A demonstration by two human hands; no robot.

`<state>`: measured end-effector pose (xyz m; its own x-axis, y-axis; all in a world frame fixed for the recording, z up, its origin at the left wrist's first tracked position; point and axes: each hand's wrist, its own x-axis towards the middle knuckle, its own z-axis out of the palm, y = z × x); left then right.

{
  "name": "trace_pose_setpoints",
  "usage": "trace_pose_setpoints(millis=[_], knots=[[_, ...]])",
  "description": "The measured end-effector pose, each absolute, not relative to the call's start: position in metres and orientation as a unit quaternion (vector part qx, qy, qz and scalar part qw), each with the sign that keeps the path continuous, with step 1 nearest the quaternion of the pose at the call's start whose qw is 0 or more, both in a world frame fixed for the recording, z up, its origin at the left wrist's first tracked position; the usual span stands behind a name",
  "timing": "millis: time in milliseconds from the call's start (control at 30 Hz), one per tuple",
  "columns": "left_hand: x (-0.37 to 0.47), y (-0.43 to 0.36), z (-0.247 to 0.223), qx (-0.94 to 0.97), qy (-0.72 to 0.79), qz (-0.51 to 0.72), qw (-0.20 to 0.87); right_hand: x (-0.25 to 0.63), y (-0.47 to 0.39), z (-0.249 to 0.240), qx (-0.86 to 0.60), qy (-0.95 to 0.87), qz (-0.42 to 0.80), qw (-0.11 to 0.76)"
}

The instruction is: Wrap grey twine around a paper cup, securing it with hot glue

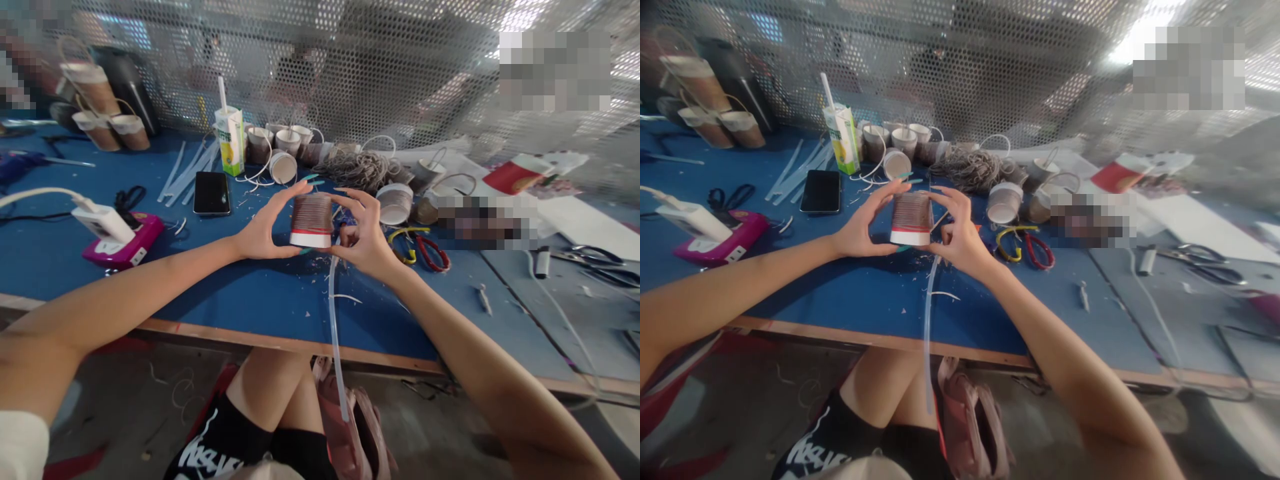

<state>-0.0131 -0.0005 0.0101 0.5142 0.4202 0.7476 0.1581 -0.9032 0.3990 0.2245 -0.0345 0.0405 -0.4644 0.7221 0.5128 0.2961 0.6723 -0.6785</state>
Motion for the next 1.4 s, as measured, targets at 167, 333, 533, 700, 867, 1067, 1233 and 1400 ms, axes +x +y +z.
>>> trace_pose_setpoints(millis=[167,333,533,700,867,1067,1233,1400], knots=[[-0.015,0.003,0.009,0.846,0.212,0.485,0.074,0.223,-0.042,0.048,-0.310,-0.814,0.233,0.432],[-0.019,0.013,0.006,0.807,0.267,0.526,0.007,0.222,-0.056,0.056,-0.257,-0.829,0.213,0.449],[-0.015,0.009,0.006,0.801,0.260,0.539,-0.008,0.216,-0.058,0.052,-0.269,-0.871,0.252,0.324],[-0.012,0.006,0.007,0.802,0.262,0.536,0.012,0.212,-0.056,0.051,-0.282,-0.825,0.343,0.349],[-0.013,0.007,0.009,0.790,0.238,0.564,0.031,0.215,-0.048,0.055,-0.295,-0.710,0.464,0.440],[-0.014,0.009,0.009,0.788,0.228,0.572,0.013,0.222,-0.041,0.053,-0.292,-0.655,0.429,0.549],[-0.014,0.010,0.007,0.793,0.250,0.555,0.032,0.215,-0.053,0.051,-0.277,-0.720,0.431,0.469],[-0.013,0.010,0.005,0.789,0.260,0.554,0.046,0.211,-0.055,0.054,-0.258,-0.696,0.506,0.439]])
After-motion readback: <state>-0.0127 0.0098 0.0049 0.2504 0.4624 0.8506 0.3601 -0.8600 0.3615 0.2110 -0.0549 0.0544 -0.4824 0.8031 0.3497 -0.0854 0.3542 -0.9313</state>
